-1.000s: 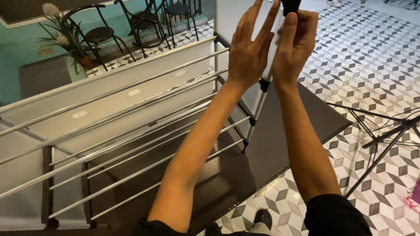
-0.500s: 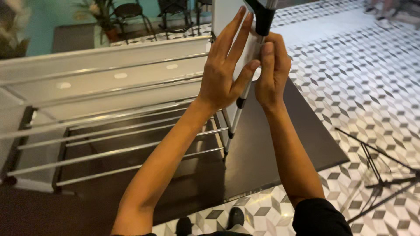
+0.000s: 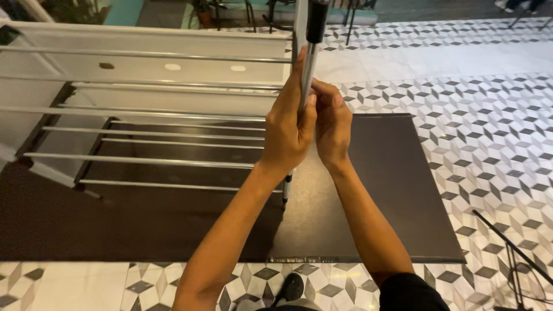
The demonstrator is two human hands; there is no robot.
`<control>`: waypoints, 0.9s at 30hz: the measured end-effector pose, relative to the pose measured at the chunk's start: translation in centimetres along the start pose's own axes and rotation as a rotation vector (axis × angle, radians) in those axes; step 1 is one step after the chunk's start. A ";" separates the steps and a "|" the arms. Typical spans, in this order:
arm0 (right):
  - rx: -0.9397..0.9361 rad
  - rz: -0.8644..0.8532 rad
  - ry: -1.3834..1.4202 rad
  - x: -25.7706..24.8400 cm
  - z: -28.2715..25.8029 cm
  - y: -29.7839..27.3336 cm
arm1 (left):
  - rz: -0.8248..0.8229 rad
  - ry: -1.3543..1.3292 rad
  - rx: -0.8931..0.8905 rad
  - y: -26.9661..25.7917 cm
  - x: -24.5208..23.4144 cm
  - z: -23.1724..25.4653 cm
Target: The person assembles a metal clothes drying rack by inserting vertical poles into plastic corner joints and attaching horizontal bars. They repeatedly pick up parts from a table, align them with the frame, and press them into place.
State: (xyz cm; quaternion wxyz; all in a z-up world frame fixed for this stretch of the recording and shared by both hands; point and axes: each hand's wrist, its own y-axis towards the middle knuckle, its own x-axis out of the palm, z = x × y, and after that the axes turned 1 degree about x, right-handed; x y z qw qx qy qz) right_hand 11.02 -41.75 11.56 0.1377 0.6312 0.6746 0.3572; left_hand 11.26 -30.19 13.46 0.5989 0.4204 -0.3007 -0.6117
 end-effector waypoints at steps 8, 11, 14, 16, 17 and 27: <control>-0.050 0.001 -0.085 1.9 -1.5 -2.2 | -0.107 0.027 -0.020 -0.9 -2.7 2.2; -0.062 -0.022 -0.002 3.6 -2.7 -3.7 | -0.135 0.049 -0.069 -1.8 -3.9 3.8; -0.063 -0.075 -0.015 5.0 -3.8 -4.7 | -0.115 0.039 -0.134 -2.4 -5.4 5.0; -0.074 -0.110 -0.053 5.9 -4.4 -5.7 | -0.094 0.049 -0.183 -3.1 -6.4 6.0; -0.087 -0.128 -0.065 6.2 -4.6 -5.9 | -0.082 0.069 -0.204 -3.2 -6.6 6.3; -0.076 -0.153 -0.042 6.5 -5.5 -6.4 | -0.005 0.174 -0.254 -3.7 -6.5 9.7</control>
